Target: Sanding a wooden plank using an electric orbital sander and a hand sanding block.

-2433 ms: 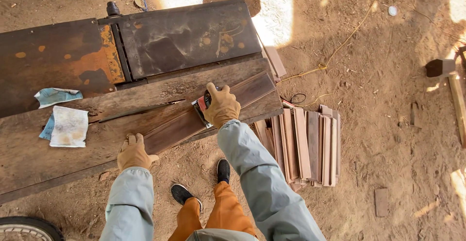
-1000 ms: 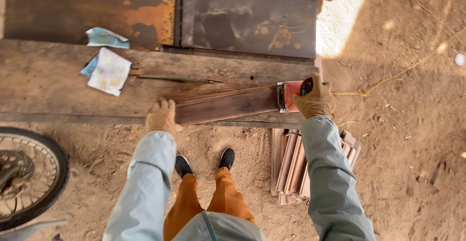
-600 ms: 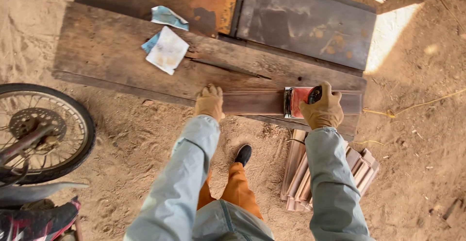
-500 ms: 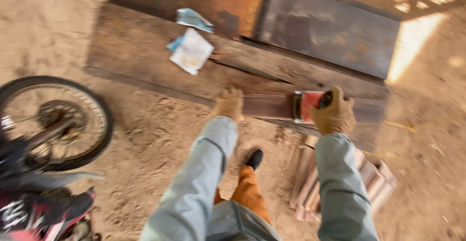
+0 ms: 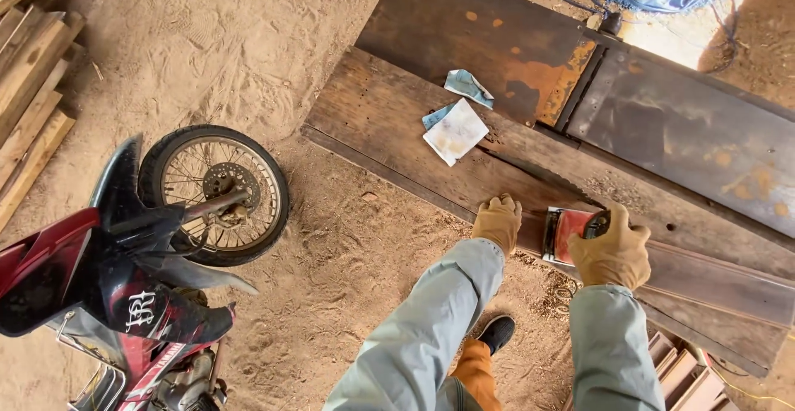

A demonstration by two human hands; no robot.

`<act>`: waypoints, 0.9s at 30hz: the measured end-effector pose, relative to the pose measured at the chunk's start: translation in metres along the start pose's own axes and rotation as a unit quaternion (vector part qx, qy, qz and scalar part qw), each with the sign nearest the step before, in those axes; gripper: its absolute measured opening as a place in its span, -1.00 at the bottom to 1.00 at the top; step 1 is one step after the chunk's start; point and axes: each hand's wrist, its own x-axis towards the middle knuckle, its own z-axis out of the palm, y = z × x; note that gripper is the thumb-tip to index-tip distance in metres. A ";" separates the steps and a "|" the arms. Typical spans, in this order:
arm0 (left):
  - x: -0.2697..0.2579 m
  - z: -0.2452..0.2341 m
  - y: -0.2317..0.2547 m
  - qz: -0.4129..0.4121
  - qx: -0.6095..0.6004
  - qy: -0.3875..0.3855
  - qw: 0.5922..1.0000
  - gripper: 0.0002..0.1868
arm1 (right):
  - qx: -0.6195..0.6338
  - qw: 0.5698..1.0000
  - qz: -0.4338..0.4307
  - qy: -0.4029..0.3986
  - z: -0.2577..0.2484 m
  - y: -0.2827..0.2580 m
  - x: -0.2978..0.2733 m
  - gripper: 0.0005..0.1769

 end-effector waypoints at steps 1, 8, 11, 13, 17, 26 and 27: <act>0.001 0.002 0.003 0.000 0.000 0.000 1.000 -0.31 | 0.000 1.000 -0.001 0.000 0.000 0.006 0.003 -0.13; 0.033 0.047 0.021 -0.052 0.009 0.049 0.997 -0.36 | 0.000 0.999 0.028 0.039 -0.004 0.067 0.030 -0.20; 0.038 0.055 0.022 -0.054 0.009 0.077 0.995 -0.32 | 0.020 0.997 0.035 0.070 -0.015 0.101 0.045 -0.20; 0.037 0.070 0.019 -0.031 0.002 0.045 0.998 -0.27 | 0.032 0.995 0.050 0.074 -0.027 0.128 0.055 -0.26; 0.026 0.048 0.015 -0.043 0.015 0.044 0.998 -0.25 | 0.041 0.993 0.067 0.091 -0.048 0.188 0.079 -0.23; 0.008 -0.037 0.029 -0.065 0.096 -0.164 0.980 0.34 | 0.020 0.992 0.107 0.058 -0.069 0.301 0.142 -0.17; 0.009 -0.033 0.027 -0.069 0.073 -0.141 0.985 0.30 | 0.013 0.991 0.124 0.042 -0.070 0.314 0.147 -0.19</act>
